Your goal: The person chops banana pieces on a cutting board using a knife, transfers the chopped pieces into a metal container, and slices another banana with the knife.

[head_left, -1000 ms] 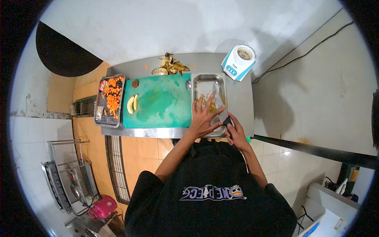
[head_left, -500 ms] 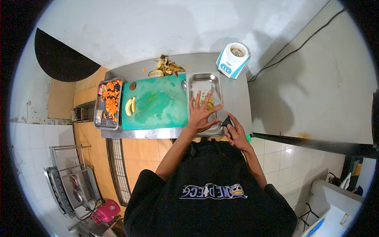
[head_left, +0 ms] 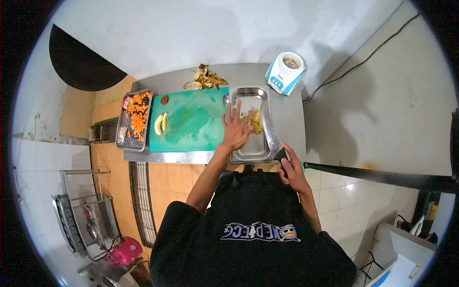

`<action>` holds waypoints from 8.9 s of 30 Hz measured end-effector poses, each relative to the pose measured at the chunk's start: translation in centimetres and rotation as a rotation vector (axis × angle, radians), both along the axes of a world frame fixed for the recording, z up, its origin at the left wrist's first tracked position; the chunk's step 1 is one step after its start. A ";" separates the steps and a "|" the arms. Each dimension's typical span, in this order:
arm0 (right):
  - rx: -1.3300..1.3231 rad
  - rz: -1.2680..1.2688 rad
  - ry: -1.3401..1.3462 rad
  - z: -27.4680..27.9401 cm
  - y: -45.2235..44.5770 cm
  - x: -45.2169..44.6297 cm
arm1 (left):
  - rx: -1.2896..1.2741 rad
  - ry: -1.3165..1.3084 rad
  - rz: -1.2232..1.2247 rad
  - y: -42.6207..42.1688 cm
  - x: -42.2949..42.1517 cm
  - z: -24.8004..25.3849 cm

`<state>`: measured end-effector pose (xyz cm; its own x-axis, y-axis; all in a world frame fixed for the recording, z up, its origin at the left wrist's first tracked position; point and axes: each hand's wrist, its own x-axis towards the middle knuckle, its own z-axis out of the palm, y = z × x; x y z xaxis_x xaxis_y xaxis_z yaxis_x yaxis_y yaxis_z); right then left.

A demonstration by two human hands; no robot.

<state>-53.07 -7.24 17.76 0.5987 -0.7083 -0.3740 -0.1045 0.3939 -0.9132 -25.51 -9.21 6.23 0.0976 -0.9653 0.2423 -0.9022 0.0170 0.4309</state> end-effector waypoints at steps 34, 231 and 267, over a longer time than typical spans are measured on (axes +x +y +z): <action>-0.973 -0.032 0.509 -4.1 -2.5 3.2 | 0.065 2.487 0.122 2.5 0.0 5.3; -0.569 0.052 0.565 -6.0 -0.7 4.6 | 0.164 1.462 0.118 5.5 2.4 2.5; -0.052 0.026 0.139 -8.5 7.7 34.0 | 0.172 -0.292 0.372 10.6 33.6 -4.2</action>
<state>-19.11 0.50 9.31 0.5617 -0.7139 -0.4180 -0.2410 0.3422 -0.9082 8.11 1.43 2.05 0.3942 -0.9065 0.1514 -0.9172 -0.3775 0.1276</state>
